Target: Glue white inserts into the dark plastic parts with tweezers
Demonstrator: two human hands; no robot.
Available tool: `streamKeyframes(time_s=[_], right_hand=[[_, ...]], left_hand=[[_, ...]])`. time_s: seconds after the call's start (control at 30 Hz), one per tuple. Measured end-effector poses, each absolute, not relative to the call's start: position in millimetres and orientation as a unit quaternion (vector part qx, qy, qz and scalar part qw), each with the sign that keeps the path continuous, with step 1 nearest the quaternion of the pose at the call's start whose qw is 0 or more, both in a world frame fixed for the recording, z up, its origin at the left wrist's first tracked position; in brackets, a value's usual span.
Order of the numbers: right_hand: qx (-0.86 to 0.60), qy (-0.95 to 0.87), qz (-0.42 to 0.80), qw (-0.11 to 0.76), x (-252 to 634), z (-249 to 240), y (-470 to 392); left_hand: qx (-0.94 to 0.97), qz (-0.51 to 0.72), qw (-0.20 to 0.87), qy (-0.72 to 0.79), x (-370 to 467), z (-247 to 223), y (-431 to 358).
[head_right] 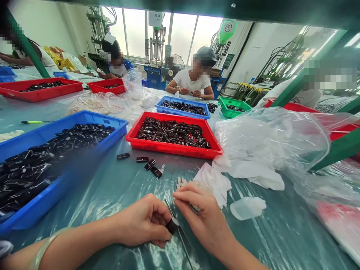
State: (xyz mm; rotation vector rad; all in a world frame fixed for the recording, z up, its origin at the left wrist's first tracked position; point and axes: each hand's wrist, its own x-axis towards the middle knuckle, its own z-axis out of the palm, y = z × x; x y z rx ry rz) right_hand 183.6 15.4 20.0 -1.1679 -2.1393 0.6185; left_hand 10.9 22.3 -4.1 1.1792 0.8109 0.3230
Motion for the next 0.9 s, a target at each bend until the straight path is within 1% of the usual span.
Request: streamKeyframes(time_s=[0.3,0.4,0.5,0.67,0.8,0.9], right_hand=[[-0.403,-0.885,0.104,0.211,144,4,75],[-0.400,-0.896,0.078,0.178,137,-1,82],[-0.407,-0.896,0.072,0.165,136,-6,84],[-0.433,-0.873,0.098,0.201,142,-4,70],[-0.469,-0.833,0.154,0.252,161,7,45],[-0.499,-0.799,0.195,0.272,180,12,24]], left_hand=[[0.501,0.139,0.774,0.361,10,-14,25],[0.498,0.145,0.777,0.357,11,-16,26],[0.502,0.148,0.772,0.360,11,-16,25],[0.504,0.152,0.769,0.362,9,-15,26],[0.537,0.159,0.748,0.357,9,-14,27],[0.558,0.181,0.727,0.356,9,-11,26]])
